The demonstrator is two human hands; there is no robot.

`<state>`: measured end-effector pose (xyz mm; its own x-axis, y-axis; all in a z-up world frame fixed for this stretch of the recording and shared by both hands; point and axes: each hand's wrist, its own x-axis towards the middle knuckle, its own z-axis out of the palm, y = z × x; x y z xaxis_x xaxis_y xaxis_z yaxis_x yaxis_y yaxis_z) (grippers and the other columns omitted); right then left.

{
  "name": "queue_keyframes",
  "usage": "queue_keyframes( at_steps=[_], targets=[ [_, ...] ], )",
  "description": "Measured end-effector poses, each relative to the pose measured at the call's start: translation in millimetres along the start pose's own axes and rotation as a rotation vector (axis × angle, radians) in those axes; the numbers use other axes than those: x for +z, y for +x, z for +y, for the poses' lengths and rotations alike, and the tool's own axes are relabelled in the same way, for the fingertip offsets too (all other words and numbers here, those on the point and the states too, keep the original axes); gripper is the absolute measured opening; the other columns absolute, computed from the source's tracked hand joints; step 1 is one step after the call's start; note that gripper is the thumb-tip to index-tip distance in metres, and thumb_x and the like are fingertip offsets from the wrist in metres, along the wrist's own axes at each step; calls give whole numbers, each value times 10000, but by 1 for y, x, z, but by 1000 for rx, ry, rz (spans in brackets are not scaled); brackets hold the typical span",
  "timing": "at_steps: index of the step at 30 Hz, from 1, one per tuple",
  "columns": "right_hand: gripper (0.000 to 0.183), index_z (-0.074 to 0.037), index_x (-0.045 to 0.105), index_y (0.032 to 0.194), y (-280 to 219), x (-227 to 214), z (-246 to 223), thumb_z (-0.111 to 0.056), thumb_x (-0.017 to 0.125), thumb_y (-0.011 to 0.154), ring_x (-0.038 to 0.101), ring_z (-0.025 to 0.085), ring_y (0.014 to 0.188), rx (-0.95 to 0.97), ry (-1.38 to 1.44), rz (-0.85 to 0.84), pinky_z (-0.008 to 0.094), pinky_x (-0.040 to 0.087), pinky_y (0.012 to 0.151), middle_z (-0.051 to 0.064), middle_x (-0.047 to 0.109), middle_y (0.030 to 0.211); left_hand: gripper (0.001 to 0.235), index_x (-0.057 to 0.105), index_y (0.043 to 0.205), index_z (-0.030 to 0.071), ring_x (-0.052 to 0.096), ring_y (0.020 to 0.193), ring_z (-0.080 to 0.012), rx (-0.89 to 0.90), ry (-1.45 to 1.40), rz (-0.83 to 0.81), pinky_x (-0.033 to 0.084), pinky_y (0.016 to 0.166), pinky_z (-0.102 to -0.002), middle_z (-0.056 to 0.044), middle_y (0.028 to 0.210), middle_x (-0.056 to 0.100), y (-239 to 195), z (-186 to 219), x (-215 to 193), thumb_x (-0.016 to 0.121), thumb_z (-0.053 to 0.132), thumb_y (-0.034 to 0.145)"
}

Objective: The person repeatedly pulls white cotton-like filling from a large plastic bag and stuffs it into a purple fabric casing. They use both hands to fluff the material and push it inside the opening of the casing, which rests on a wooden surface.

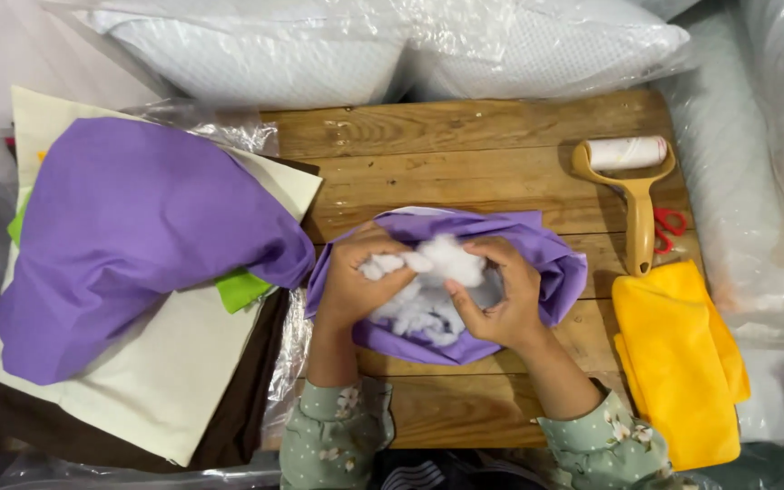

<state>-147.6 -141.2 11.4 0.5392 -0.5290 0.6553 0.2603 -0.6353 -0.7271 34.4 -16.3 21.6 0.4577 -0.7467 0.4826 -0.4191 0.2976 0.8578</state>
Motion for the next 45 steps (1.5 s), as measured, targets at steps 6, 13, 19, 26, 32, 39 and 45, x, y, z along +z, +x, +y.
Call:
queue_keyframes(
  at_steps=[6, 13, 19, 26, 32, 39, 45],
  targets=[
    [169, 4, 745, 982, 12, -4, 0, -58, 795, 834, 753, 300, 792, 1, 52, -35, 351, 570, 711, 138, 759, 925, 799, 716, 1211, 48, 661, 1047, -289, -71, -101, -119, 497, 962, -422, -152, 1132, 689, 6, 26, 10, 1026, 333, 532],
    [206, -8, 766, 1030, 10, 1, 0, -101, 815, 853, 766, 317, 809, 17, 18, -25, 370, 591, 709, 139, 779, 920, 624, 721, 1217, 20, 727, 1028, -311, -65, -114, -134, 539, 914, -412, -141, 1095, 742, 7, 26, 26, 966, 194, 671],
    [74, -35, 794, 924, 15, 1, -3, -18, 802, 852, 766, 280, 758, -7, -29, -35, 367, 610, 704, 107, 788, 879, 154, 802, 912, 86, 677, 681, -203, -95, -68, -39, 506, 590, -326, -86, 792, 727, 5, 20, 16, 847, 101, 766],
    [110, -49, 807, 935, 17, 2, -5, -18, 808, 830, 766, 309, 767, 26, 7, -85, 396, 599, 699, 112, 781, 862, 194, 789, 882, 74, 633, 630, -179, -152, -107, -67, 478, 547, -333, -109, 711, 705, 2, 20, 13, 855, 164, 723],
    [54, -36, 790, 870, 16, -6, -1, 16, 787, 855, 739, 290, 712, 78, 25, -69, 381, 579, 678, 118, 760, 810, 118, 778, 834, 69, 612, 607, -166, -154, -106, -34, 468, 535, -321, -111, 688, 704, -1, 14, 6, 834, 131, 751],
    [72, 20, 753, 946, 17, -30, 14, 76, 754, 900, 673, 244, 750, 167, 67, -40, 370, 554, 716, 165, 711, 844, 114, 765, 892, 62, 614, 658, -188, -123, -159, -27, 490, 600, -345, -135, 742, 705, -4, 17, 9, 788, 107, 789],
    [353, 32, 697, 1230, 9, -11, -7, 62, 721, 879, 644, 170, 935, 383, 221, -168, 426, 587, 867, 152, 699, 1038, 247, 749, 1006, 82, 649, 766, -201, -131, -166, -74, 506, 715, -321, -95, 856, 713, 0, 28, 28, 861, 129, 790]
  ],
)
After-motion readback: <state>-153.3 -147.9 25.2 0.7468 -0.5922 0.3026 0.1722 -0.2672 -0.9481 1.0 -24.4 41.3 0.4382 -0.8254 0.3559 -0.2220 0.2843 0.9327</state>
